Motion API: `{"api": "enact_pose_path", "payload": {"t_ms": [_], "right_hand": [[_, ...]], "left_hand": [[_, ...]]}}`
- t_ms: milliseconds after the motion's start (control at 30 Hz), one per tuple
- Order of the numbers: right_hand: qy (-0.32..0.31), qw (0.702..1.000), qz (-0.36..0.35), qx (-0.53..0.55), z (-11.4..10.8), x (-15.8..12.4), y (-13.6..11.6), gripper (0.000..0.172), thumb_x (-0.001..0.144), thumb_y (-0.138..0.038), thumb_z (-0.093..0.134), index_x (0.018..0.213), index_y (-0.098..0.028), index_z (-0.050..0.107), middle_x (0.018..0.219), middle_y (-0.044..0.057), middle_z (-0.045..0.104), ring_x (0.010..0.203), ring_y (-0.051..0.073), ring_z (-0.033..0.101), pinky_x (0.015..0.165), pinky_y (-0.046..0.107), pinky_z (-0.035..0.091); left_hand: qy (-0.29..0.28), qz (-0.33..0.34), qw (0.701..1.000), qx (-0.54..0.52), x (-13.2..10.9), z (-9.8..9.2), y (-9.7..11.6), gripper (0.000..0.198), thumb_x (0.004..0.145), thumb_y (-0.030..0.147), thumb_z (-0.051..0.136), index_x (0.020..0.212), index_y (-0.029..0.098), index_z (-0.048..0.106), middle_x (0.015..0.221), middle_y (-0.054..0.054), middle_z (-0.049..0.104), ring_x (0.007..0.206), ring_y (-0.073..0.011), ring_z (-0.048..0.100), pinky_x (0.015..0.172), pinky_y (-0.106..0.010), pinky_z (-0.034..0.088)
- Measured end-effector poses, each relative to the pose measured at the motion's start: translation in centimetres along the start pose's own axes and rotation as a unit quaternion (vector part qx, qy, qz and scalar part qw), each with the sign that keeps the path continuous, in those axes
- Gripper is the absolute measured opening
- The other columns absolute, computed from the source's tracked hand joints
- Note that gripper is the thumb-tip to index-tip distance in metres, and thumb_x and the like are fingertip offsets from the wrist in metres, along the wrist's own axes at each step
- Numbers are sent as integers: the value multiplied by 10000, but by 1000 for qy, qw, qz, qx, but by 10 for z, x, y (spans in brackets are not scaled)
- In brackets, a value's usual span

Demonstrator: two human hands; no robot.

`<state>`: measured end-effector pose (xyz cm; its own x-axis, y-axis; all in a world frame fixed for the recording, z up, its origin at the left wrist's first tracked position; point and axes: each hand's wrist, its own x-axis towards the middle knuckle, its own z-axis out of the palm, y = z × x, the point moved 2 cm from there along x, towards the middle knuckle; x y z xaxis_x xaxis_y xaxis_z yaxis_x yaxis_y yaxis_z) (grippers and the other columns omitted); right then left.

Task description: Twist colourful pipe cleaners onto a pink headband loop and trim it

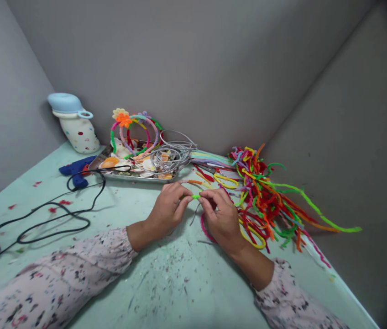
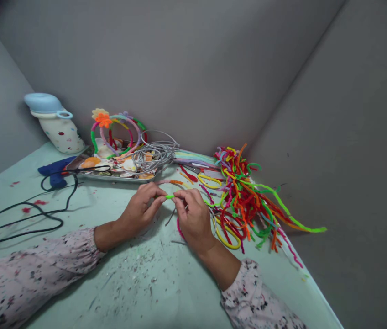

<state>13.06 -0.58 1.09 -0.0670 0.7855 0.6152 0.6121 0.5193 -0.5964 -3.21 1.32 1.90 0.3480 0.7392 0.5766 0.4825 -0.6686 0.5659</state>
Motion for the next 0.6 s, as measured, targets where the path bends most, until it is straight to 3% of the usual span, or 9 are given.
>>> {"api": "enact_pose_path", "payload": {"t_ms": [367, 600], "right_hand": [[-53, 998, 19, -19, 1, 2, 1, 89, 917, -238, 490, 943, -199, 565, 920, 59, 577, 863, 201, 580, 780, 340, 457], [-67, 996, 41, 49, -3, 4, 0, 107, 911, -246, 485, 905, -202, 582, 869, 30, 549, 771, 166, 554, 714, 293, 449]], "left_hand": [[-10, 4, 1000, 8, -2, 1, 1, 151, 943, 242, 462, 880, 183, 586, 861, -32, 617, 860, -182, 533, 818, -344, 379], [-19, 3, 1000, 12, -1, 2, 1, 148, 943, 242, 459, 880, 187, 581, 871, -33, 617, 876, -185, 534, 830, -350, 380]]}}
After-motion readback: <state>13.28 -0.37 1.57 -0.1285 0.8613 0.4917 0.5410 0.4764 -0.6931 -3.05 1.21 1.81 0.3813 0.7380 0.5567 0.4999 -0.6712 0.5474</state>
